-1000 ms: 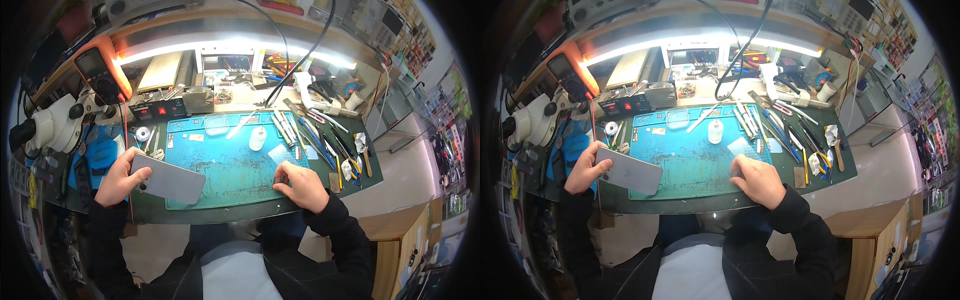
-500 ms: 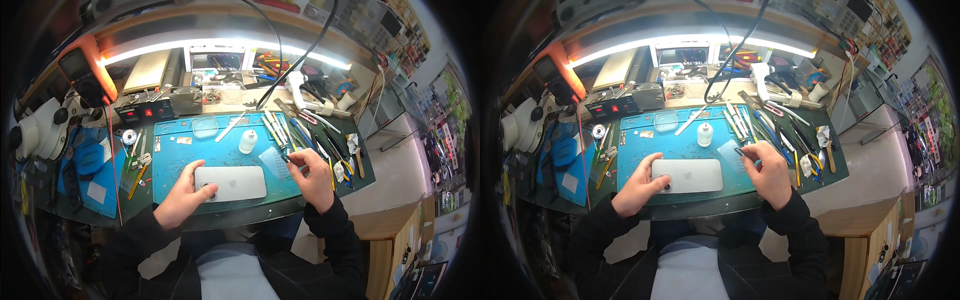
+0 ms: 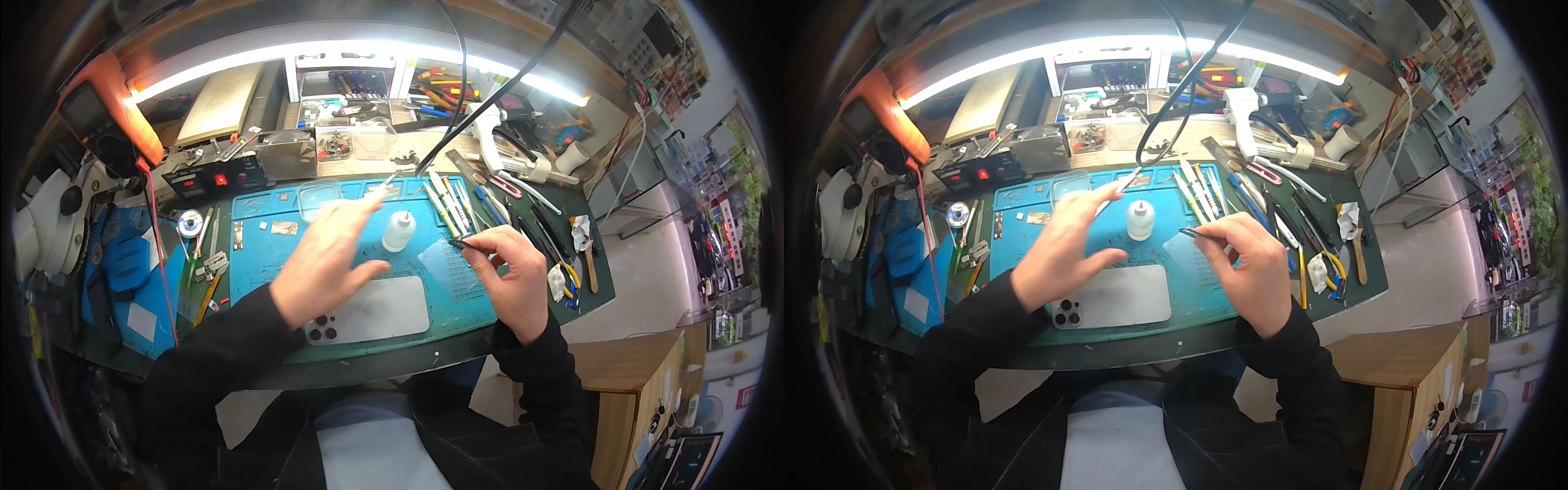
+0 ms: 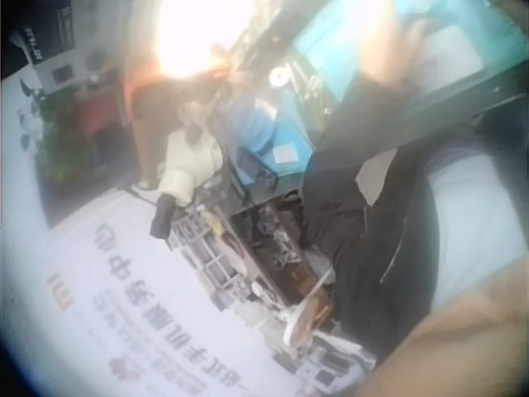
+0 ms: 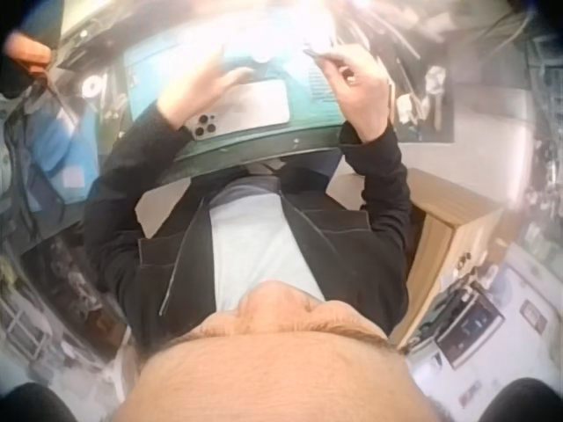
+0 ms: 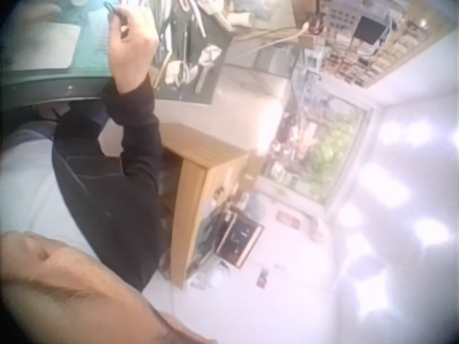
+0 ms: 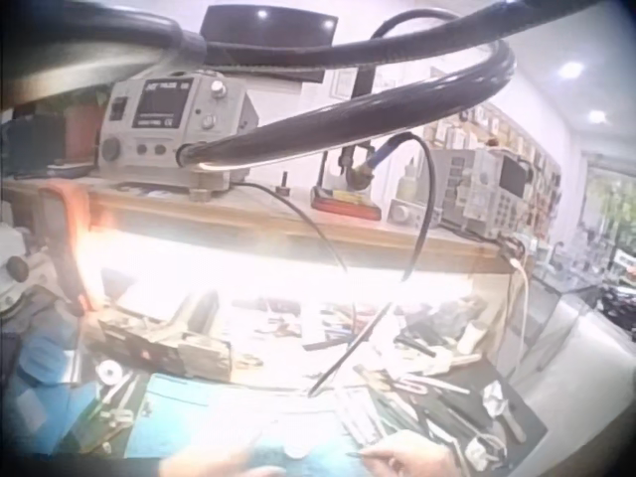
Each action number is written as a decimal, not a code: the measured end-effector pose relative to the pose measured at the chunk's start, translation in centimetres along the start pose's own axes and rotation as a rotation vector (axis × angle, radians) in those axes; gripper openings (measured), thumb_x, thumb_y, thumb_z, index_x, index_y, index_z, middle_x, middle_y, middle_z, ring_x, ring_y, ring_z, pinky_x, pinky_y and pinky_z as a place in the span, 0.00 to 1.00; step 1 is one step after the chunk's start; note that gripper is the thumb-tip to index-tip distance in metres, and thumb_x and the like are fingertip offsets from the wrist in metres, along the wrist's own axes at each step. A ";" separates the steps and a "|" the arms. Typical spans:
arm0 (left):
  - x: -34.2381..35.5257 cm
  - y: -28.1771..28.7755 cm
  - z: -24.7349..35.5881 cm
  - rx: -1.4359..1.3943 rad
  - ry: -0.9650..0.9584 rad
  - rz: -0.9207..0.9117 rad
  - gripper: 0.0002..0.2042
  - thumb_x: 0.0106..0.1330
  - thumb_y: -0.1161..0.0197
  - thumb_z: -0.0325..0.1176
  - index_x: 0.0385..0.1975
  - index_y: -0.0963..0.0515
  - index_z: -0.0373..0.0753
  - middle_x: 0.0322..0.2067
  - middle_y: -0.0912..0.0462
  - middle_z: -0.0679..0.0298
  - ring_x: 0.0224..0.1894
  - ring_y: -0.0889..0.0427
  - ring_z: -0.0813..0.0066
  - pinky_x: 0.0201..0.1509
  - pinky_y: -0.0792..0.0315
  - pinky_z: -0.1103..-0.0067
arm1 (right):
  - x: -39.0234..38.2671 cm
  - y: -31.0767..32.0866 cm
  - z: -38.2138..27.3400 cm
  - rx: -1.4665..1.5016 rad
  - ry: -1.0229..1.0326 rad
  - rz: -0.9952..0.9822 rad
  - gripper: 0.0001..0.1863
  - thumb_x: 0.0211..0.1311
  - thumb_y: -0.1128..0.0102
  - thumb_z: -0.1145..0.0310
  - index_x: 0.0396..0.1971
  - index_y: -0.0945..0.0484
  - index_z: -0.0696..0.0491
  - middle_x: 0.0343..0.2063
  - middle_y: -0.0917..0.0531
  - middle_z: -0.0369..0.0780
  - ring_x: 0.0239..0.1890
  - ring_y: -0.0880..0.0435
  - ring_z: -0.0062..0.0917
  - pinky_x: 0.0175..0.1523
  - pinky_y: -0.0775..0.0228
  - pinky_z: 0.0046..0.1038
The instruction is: The person applies a liquid adhesive from a small bottle along the edges of a smartphone's back panel. They repeatedly squeeze the bottle to dispense the liquid and use their fingers to spread it along the seams. The person also uses a thin tool to work along the edges of the device.
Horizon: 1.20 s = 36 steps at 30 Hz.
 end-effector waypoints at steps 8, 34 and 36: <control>0.4 0.9 -1.4 -0.157 0.095 0.032 0.25 0.62 0.25 0.26 0.60 0.20 0.35 0.54 0.13 0.52 0.52 0.14 0.58 0.59 0.22 0.69 | 0.1 -0.8 -0.9 -0.020 0.095 -0.108 0.07 0.64 0.27 0.76 0.41 0.12 0.55 0.35 0.12 0.39 0.29 0.16 0.26 0.32 0.25 0.25; -12.9 5.3 1.5 -0.114 0.325 -0.081 0.35 0.59 0.21 0.33 0.66 0.28 0.30 0.61 0.18 0.46 0.61 0.17 0.47 0.62 0.26 0.61 | 3.8 -11.9 -1.5 0.024 0.388 -0.508 0.09 0.57 0.27 0.75 0.35 0.19 0.55 0.30 0.19 0.38 0.30 0.17 0.34 0.35 0.23 0.32; -12.6 4.5 1.2 -0.088 0.313 -0.076 0.37 0.56 0.19 0.36 0.66 0.27 0.32 0.62 0.18 0.51 0.60 0.18 0.55 0.59 0.27 0.64 | 3.8 -11.9 -1.5 0.013 0.390 -0.520 0.09 0.56 0.27 0.75 0.34 0.19 0.55 0.29 0.20 0.38 0.30 0.18 0.33 0.34 0.24 0.32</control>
Point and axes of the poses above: each hand's wrist, its own x-axis towards the middle knuckle, its own y-axis out of the back of the hand, z = x × y, the point moved 1 cm from there along x, towards the middle knuckle
